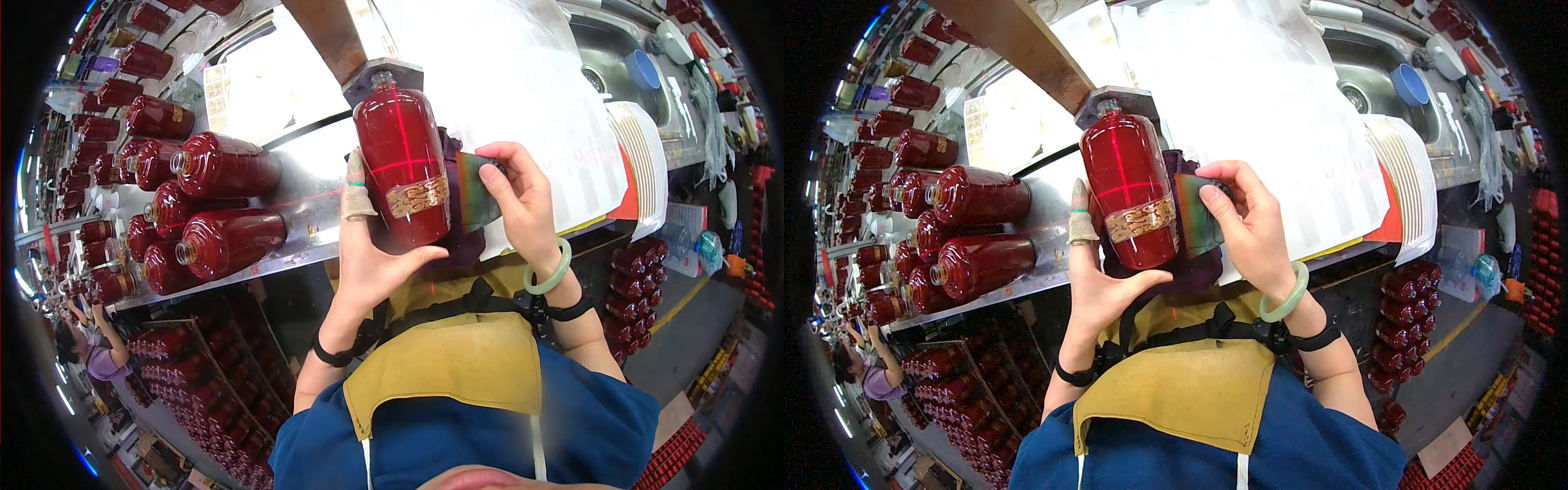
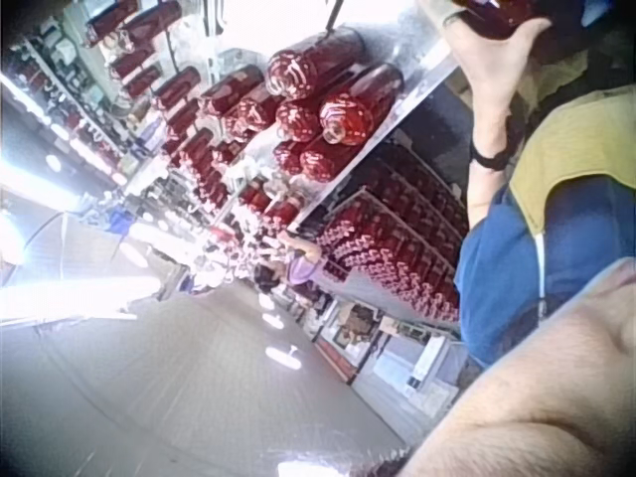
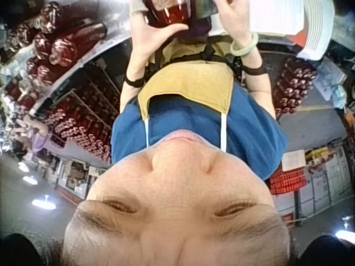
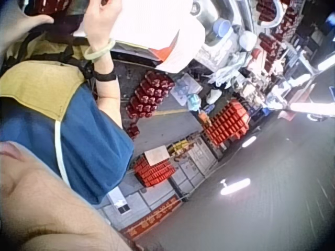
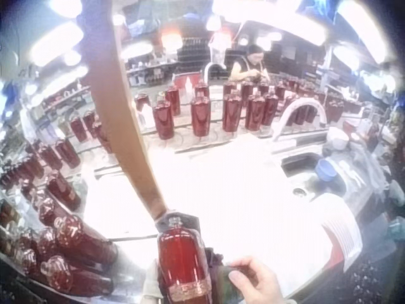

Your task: Manually applying decorative labels and stickers to red glass liquor bottles in a factory setting.

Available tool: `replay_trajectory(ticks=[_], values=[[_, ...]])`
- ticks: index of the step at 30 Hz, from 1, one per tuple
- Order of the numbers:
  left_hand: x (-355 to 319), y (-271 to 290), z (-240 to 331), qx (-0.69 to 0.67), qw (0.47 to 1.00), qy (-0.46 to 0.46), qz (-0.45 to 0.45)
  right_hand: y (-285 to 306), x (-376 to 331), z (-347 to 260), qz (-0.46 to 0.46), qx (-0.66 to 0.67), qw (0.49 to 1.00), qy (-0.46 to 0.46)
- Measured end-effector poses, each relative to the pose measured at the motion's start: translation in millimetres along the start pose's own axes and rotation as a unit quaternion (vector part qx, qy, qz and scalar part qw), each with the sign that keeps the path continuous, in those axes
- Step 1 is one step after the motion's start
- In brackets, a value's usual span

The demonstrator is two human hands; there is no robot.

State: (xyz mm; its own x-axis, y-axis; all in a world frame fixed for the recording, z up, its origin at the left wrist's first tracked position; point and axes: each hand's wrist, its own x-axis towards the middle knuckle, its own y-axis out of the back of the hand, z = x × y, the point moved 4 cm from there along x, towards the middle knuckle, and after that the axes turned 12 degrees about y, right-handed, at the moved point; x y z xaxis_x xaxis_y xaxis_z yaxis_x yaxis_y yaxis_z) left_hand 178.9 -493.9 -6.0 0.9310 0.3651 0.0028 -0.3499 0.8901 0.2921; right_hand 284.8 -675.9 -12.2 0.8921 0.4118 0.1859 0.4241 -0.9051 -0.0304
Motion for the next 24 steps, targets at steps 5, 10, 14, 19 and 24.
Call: replay_trajectory(ticks=[5, 10, 14, 19, 24], values=[[1, -10, -7, -0.298, 0.946, 0.124, -0.018, -10, -4, -1, -0.009, -0.017, 1.0, 0.006], [3, -10, -13, -0.298, 0.944, 0.141, 0.006, -17, -3, -5, -0.021, -0.03, 0.999, 0.015], [2, -9, -16, -0.309, 0.94, 0.146, 0.007, -22, 0, -14, -0.044, -0.081, 0.995, 0.03], [0, -9, -16, -0.311, 0.939, 0.147, 0.004, -39, 7, -37, -0.063, -0.149, 0.983, 0.081], [-2, -6, -13, -0.321, 0.939, 0.092, -0.079, -66, 14, -56, -0.108, -0.27, 0.943, 0.16]])
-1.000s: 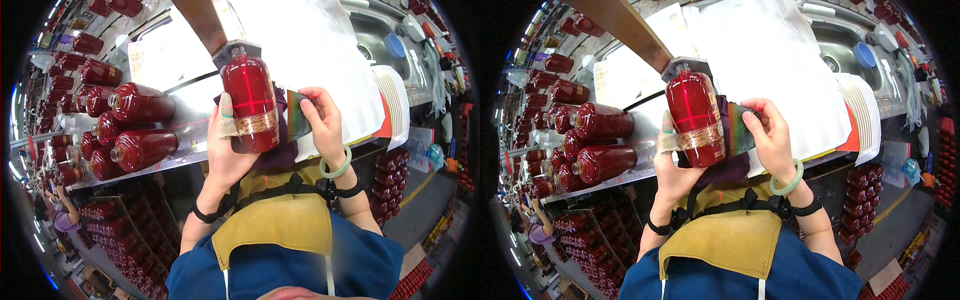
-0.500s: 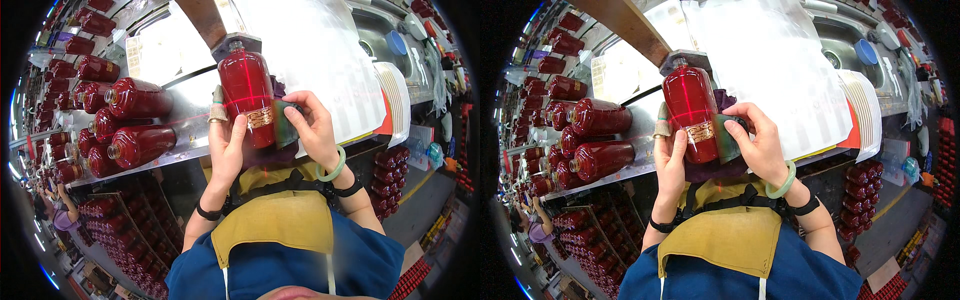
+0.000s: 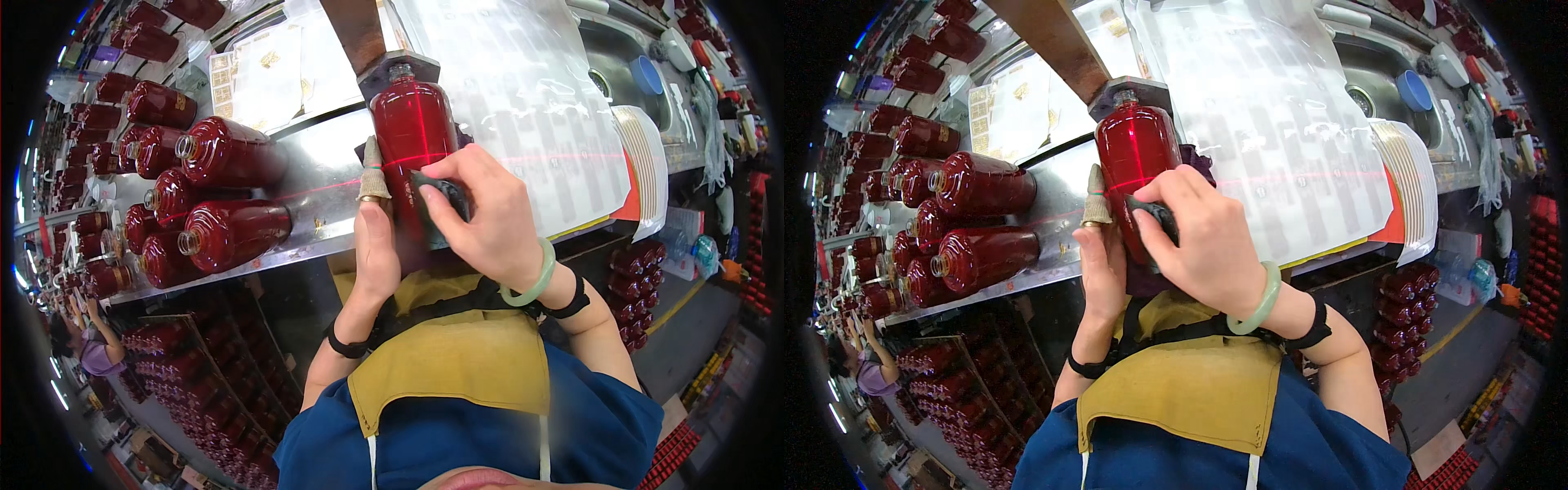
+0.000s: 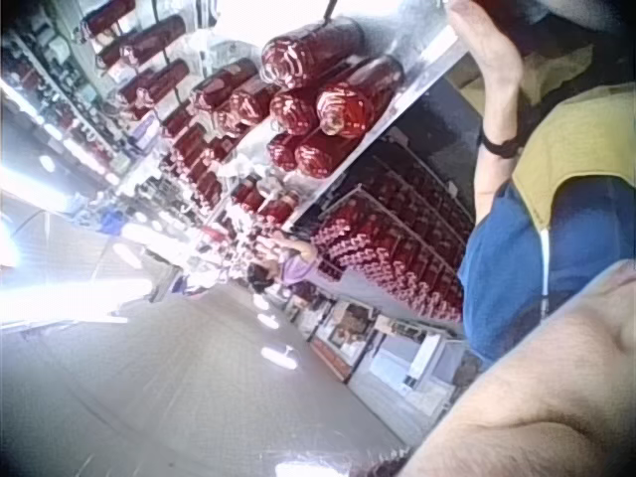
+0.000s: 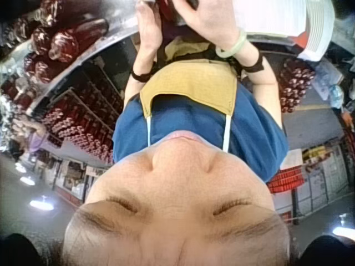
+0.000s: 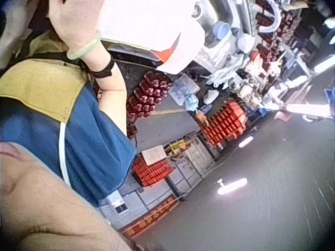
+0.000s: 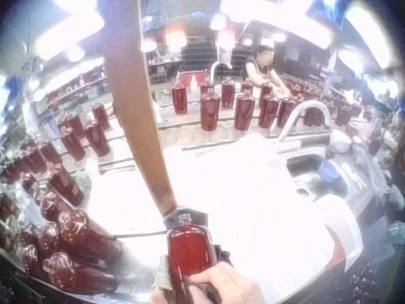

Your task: Manually applying decorative labels and stickers to red glass liquor bottles in a factory setting.

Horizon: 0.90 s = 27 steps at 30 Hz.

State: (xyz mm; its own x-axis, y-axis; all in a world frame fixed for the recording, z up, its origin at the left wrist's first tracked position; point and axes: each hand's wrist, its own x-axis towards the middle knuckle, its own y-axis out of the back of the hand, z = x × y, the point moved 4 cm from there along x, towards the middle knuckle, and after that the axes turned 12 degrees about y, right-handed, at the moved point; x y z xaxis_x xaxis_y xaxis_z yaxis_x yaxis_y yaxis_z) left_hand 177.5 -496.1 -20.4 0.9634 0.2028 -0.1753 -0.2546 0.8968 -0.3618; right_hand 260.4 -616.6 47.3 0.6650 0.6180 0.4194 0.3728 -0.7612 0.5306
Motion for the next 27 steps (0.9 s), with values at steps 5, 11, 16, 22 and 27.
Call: replay_trajectory(ticks=[5, 11, 16, 22, 27], values=[[-9, 8, 2, 0.316, 0.925, -0.199, 0.071, 15, 10, 0, 0.064, 0.045, 0.997, -0.02], [-15, 8, -11, 0.432, 0.861, -0.226, 0.143, 29, 8, 0, 0.033, -0.135, 0.978, 0.157], [-16, 8, -15, 0.357, 0.9, -0.175, 0.179, -2, -18, -28, -0.165, -0.131, 0.911, 0.356], [-15, 9, -16, 0.274, 0.931, -0.167, 0.173, 3, 40, -11, -0.047, -0.284, 0.878, 0.383], [-14, 1, -4, 0.454, 0.847, -0.222, 0.167, 38, 55, -8, 0.028, -0.238, 0.909, 0.342]])
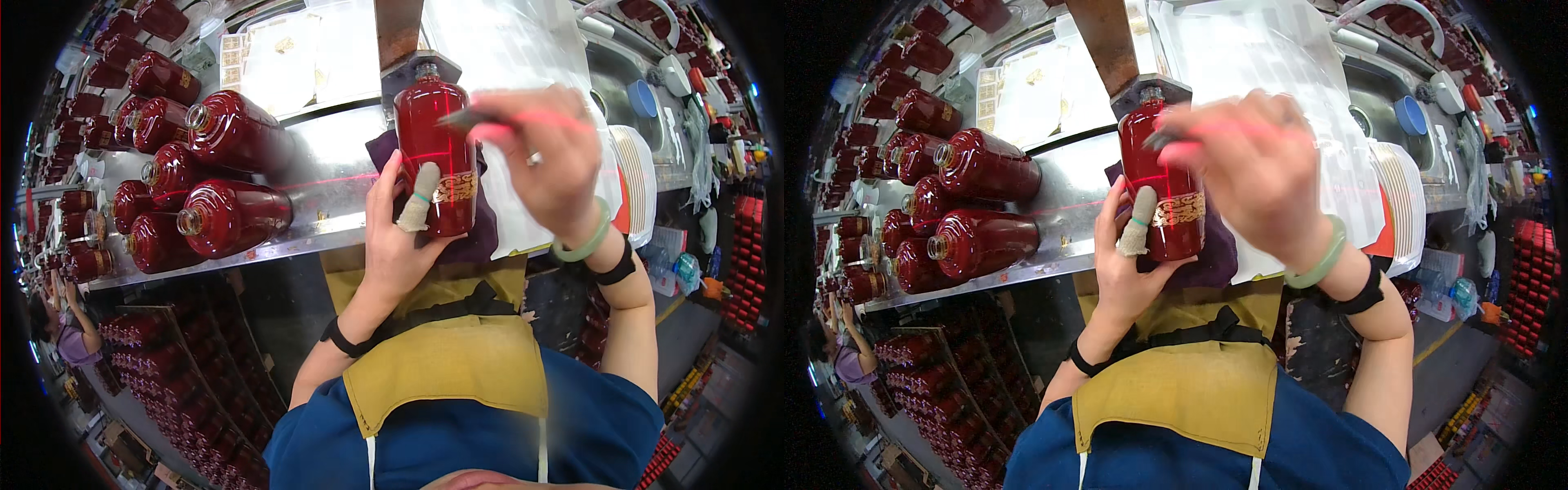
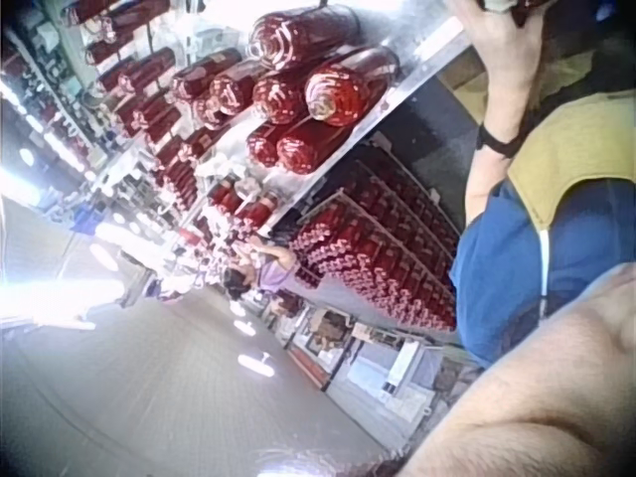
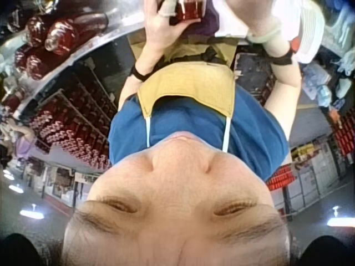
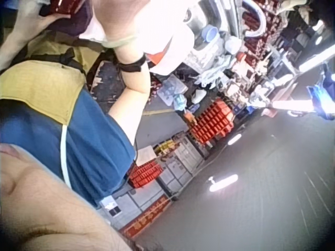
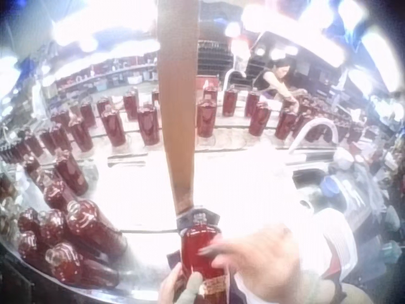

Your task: Manually applying decorative labels and stickers to red glass liquor bottles in a factory setting.

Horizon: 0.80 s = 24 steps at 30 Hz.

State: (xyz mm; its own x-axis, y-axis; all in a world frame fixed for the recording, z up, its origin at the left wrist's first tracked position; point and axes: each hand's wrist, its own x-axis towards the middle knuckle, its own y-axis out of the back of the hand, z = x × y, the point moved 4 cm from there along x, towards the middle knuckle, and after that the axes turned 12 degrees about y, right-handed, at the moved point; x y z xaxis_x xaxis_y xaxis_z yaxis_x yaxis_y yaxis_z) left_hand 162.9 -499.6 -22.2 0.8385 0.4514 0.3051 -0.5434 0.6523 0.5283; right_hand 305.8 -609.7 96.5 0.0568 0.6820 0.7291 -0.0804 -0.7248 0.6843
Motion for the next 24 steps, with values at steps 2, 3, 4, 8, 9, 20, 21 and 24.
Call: replay_trajectory(ticks=[2, 3, 4, 8, 9, 20, 21, 24], values=[[-4, -3, 2, 0.011, 1.0, 0.019, 0.005, 12, 2, 16, 0.04, -0.01, 0.996, -0.076], [-5, -3, 3, 0.012, 1.0, 0.02, 0.008, 15, 2, 19, 0.051, 0.002, 0.993, -0.109], [-5, -6, 5, 0.061, 0.998, 0.003, 0.006, 16, 0, 18, 0.061, 0.008, 0.991, -0.121], [-6, -9, 15, 0.079, 0.997, -0.021, 0.009, 1, -14, 6, 0.017, -0.015, 1.0, -0.011], [-7, -8, 16, 0.052, 0.999, -0.014, 0.004, -4, -21, 2, -0.006, -0.031, 0.999, 0.032], [-8, -4, -9, -0.123, 0.986, 0.096, 0.05, -26, -8, -14, -0.039, -0.017, 0.999, 0.026], [-7, -5, -9, -0.128, 0.987, 0.09, 0.035, -20, -10, -20, -0.028, -0.052, 0.995, 0.079], [-6, -3, -8, -0.086, 0.988, 0.114, 0.051, -20, -26, -65, -0.127, 0.164, 0.973, 0.105]])
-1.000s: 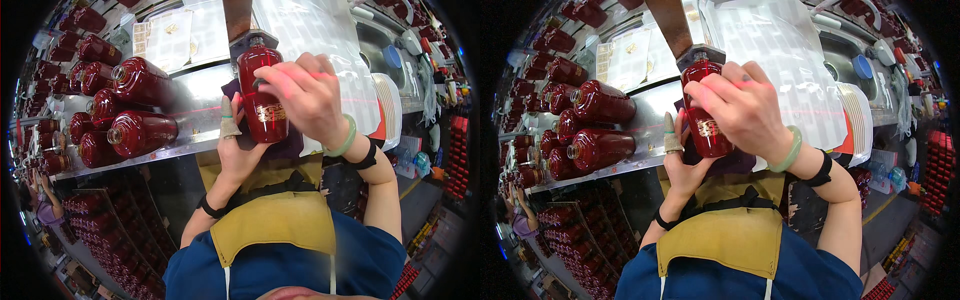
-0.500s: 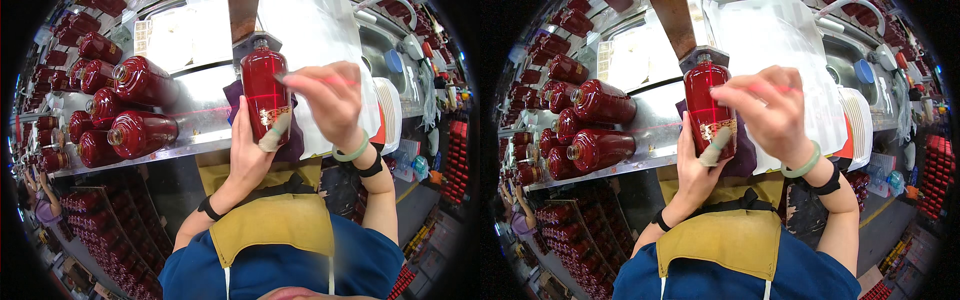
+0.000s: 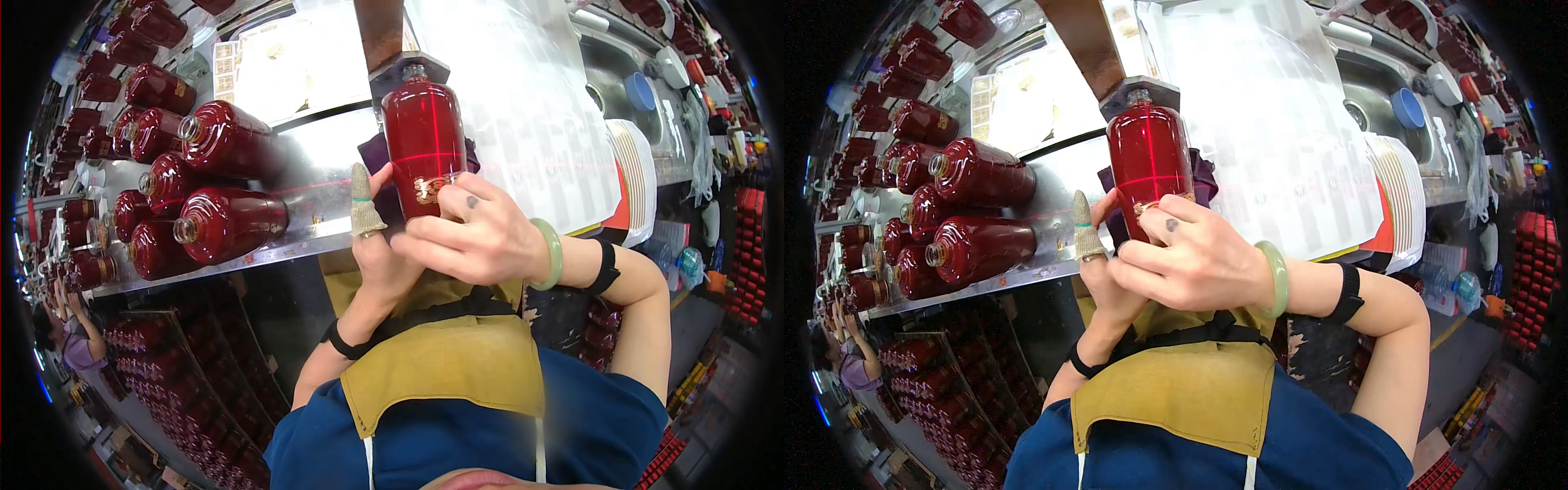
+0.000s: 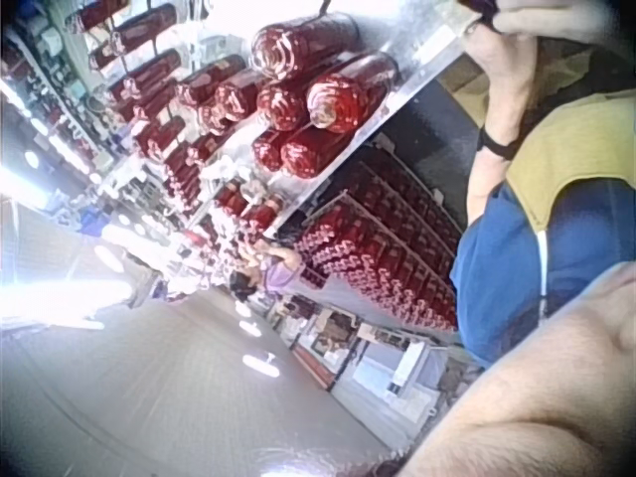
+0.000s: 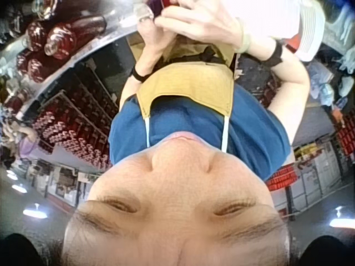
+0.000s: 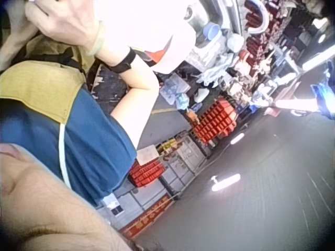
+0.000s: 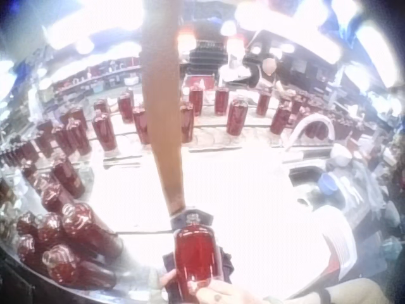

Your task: Manually applying decorative labels and stickers to red glass liquor bottles in a factory setting.

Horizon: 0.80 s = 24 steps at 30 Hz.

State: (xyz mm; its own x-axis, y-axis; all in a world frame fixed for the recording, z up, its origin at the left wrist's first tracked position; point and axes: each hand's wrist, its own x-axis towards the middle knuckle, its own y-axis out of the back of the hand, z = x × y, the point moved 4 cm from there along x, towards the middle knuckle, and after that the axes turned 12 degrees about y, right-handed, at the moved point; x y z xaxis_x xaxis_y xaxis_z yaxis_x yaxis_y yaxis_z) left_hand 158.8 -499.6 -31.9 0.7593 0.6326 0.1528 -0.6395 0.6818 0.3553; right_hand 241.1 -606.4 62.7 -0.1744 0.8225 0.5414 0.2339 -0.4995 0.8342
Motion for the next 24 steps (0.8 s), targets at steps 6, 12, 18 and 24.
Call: replay_trajectory(ticks=[6, 12, 18, 24], values=[[-2, 4, -4, 0.02, 0.998, -0.044, -0.028, 6, -23, 53, 0.133, -0.098, 0.985, -0.042], [3, 4, 10, 0.103, 0.993, -0.055, -0.005, 9, -19, 64, 0.159, -0.056, 0.979, -0.112], [7, 1, -8, 0.133, 0.985, -0.114, -0.01, -14, -40, 12, 0.087, 0.007, 0.995, 0.045], [6, 1, 3, 0.08, 0.994, -0.036, -0.058, -4, -46, 74, 0.175, -0.12, 0.974, -0.078]])
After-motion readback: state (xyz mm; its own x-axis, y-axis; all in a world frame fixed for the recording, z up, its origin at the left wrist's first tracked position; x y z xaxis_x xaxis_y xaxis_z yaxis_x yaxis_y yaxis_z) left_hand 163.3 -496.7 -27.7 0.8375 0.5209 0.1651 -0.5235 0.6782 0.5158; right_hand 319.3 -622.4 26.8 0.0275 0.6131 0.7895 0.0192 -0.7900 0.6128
